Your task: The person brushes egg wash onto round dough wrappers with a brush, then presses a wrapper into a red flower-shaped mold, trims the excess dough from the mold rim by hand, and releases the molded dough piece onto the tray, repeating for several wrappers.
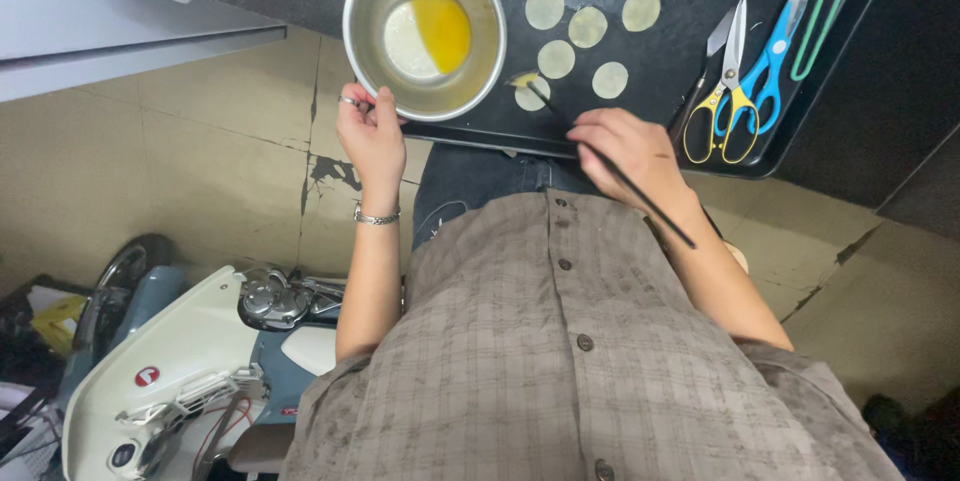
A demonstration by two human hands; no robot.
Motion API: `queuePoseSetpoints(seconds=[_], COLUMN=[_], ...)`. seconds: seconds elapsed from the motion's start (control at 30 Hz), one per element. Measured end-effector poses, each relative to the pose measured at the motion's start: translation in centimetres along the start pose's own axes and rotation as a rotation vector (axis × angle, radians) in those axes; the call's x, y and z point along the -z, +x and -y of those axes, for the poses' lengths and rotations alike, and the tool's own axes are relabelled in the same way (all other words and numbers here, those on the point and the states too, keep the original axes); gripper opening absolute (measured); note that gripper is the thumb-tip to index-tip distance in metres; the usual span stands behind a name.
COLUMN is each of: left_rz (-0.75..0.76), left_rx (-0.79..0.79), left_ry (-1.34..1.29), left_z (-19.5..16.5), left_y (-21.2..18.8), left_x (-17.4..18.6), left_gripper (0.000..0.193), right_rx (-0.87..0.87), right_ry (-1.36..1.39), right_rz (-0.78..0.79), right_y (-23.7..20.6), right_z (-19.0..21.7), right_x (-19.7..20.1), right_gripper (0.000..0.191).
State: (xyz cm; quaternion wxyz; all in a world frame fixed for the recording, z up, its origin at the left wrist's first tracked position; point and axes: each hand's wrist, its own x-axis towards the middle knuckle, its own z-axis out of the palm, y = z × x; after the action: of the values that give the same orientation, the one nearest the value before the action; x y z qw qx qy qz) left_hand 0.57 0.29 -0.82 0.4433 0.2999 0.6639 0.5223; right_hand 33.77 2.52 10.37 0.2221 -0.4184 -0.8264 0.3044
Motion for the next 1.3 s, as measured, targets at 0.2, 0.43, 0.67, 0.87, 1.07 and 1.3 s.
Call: queuePoseSetpoints(seconds=[0.2,0.43,0.67,0.87,1.07,1.3], left_rz=[0.009,0.012,0.01,0.003,0.012,0.003], left_rx=[-0.002,-0.004,-0.01,-0.007,0.008,-0.015], left_ry=[-0.023,-0.016,-0.02,0.033,0.032,0.056], left_z=[0.2,0.6,0.7,0.0,-0.1,0.0], left_y=[0.2,0.0,0.0,0.0,-0.1,-0.3], left_x=[0.2,0.3,0.2,-0.2,-0.3,-0.3], left_gripper=[0.017,0.017,0.017,0.017,0.017,0.017], right_rx=[-0.032,0.067,0.051,0.015,0.081,-0.072], right_ry=[-0.111,-0.129,-0.166,-0.274,-0.169,-0.146], right_rz=[0.222,0.182,0.134,0.211,0.197,0.016], right_y=[0.4,0.3,0.1,0.2,0.4,-1.0], right_z=[0.9,0.5,0.5,0.6,0.8,0.0], right_x=[0.9,0.4,0.5,0.7,0.7,2.1], right_gripper=[0.012,0.015,0.017,0.018,0.021,0.014])
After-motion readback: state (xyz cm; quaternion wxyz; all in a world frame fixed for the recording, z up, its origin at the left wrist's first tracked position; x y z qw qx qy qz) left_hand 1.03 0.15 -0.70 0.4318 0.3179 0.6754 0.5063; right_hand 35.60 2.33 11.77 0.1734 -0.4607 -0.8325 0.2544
